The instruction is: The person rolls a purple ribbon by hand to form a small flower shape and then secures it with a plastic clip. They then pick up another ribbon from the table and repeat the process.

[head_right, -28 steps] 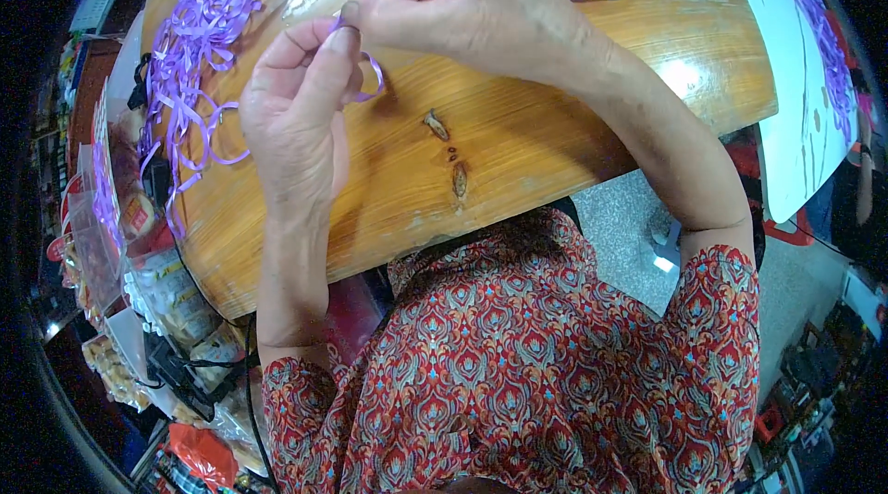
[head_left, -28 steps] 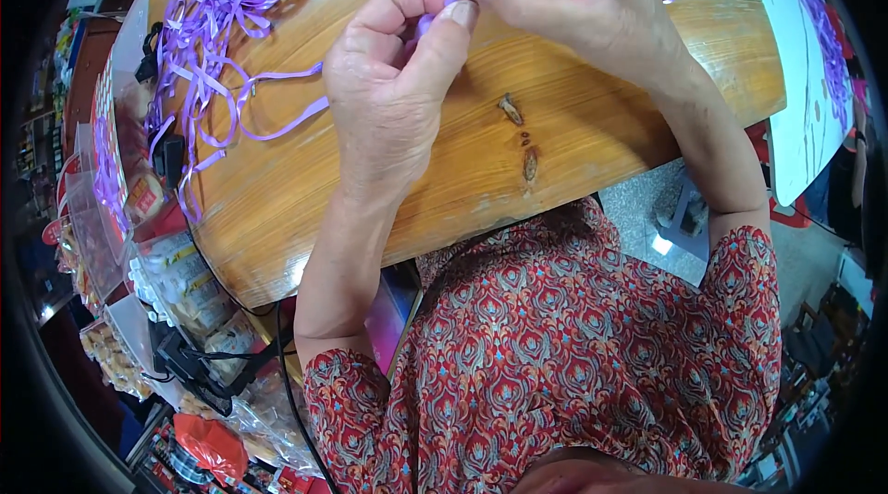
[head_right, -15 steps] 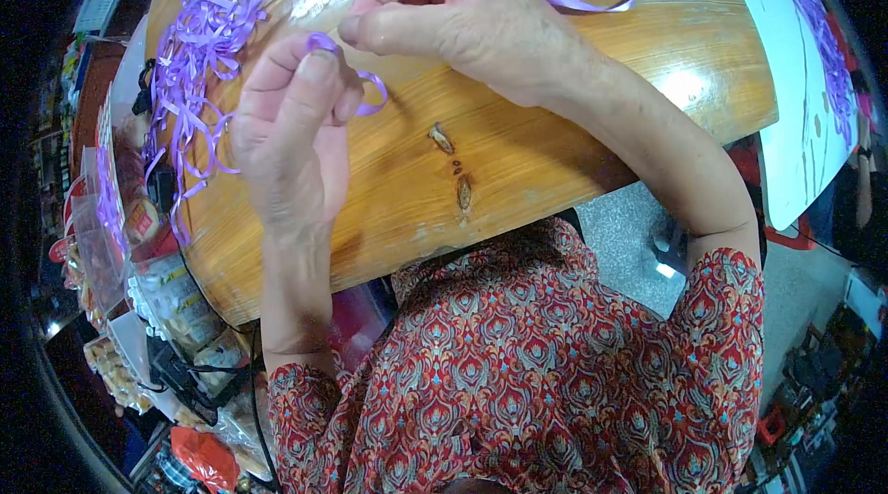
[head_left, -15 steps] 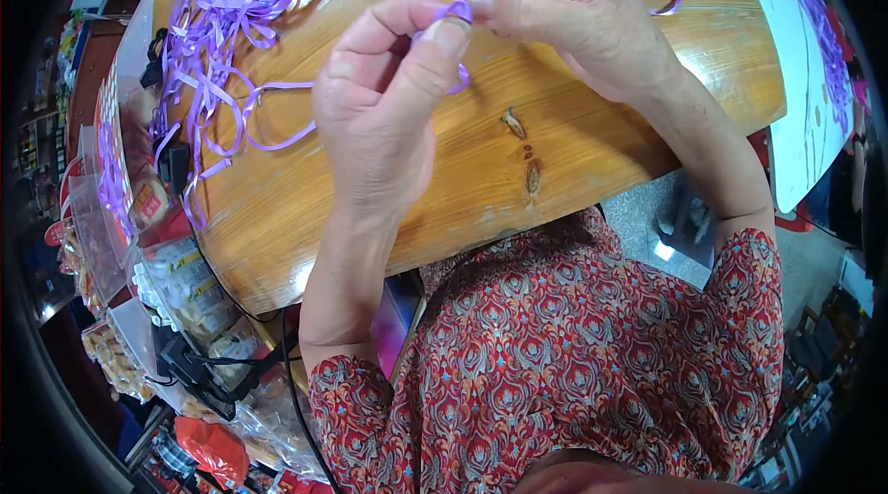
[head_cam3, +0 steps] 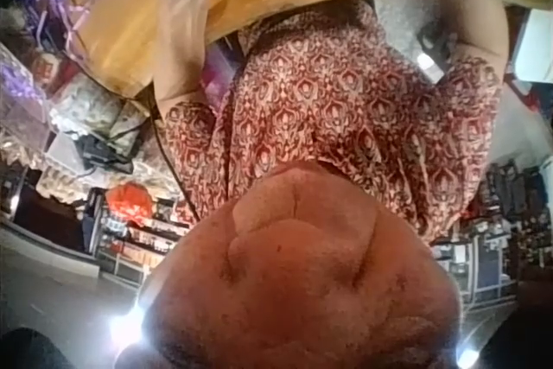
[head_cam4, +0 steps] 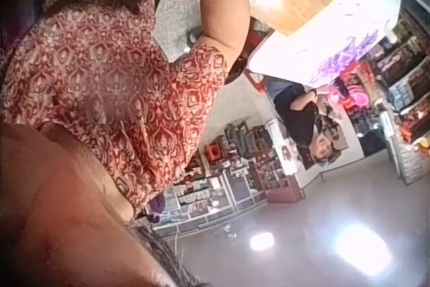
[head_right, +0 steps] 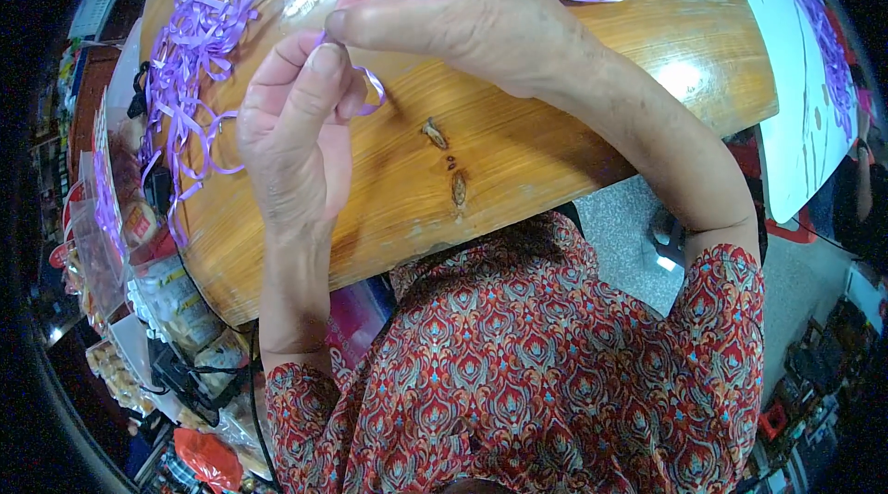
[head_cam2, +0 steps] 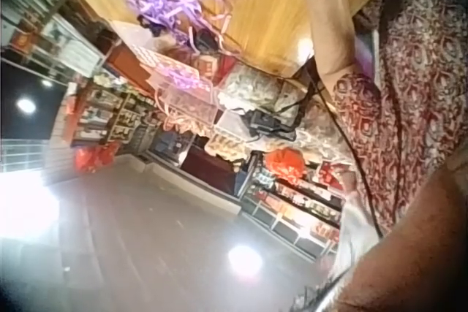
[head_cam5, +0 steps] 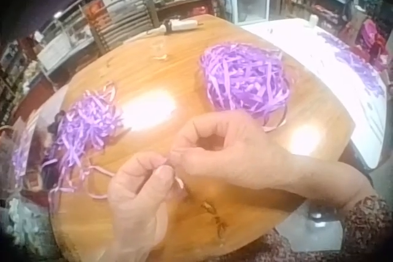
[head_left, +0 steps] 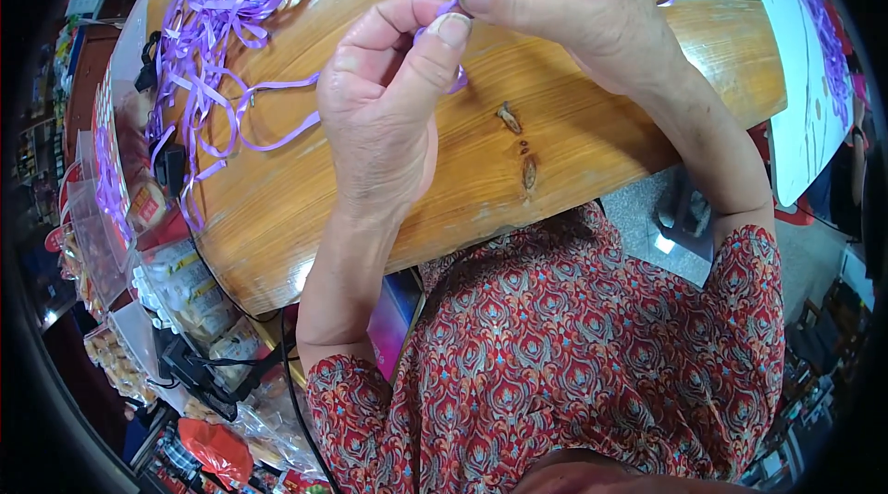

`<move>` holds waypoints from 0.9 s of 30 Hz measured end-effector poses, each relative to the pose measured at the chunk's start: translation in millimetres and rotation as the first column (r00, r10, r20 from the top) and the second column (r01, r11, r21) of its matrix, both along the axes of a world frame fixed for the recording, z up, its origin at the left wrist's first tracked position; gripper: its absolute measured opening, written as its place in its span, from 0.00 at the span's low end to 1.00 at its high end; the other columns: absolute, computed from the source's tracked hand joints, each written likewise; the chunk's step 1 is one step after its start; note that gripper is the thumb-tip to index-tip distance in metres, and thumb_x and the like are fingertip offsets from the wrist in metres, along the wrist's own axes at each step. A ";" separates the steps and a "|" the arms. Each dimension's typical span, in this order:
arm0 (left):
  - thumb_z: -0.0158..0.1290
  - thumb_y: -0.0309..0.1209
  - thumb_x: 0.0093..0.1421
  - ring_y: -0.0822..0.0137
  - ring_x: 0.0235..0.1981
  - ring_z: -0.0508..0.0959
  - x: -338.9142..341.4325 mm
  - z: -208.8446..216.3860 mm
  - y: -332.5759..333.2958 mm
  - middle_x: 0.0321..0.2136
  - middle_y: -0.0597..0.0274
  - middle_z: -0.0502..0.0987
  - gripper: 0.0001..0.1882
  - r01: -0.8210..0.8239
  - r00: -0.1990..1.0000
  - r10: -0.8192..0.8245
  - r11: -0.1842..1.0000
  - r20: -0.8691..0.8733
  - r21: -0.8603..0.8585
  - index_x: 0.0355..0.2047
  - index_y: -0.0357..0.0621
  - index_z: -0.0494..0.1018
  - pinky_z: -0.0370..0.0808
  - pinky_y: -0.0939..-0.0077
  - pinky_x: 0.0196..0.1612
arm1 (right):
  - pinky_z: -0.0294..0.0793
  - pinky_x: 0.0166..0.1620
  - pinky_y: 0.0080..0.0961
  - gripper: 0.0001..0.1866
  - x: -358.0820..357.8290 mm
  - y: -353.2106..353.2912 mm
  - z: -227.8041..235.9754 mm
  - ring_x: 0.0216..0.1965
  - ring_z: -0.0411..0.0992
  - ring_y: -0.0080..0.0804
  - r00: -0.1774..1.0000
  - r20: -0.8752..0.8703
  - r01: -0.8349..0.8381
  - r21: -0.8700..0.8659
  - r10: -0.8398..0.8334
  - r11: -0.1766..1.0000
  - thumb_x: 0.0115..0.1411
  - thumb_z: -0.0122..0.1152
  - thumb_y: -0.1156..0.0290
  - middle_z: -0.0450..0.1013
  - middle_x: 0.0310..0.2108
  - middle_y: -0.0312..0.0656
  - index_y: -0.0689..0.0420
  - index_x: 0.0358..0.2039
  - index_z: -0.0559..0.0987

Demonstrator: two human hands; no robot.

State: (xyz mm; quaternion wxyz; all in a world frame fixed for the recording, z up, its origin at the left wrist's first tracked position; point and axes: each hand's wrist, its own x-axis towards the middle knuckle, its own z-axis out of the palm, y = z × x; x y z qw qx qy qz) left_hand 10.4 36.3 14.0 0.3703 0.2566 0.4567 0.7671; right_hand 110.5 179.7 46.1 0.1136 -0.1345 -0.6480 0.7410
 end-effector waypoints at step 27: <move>0.54 0.25 0.55 0.82 0.17 0.58 -11.0 -3.5 -4.6 0.22 0.73 0.70 0.08 0.127 0.903 -0.135 0.991 0.408 0.047 0.36 0.38 0.72 0.55 0.84 0.22 | 0.69 0.39 0.16 0.08 -2.8 4.0 -5.6 0.34 0.70 0.20 0.991 -0.043 0.131 0.060 -0.128 0.990 0.56 0.59 0.71 0.74 0.32 0.35 0.60 0.35 0.77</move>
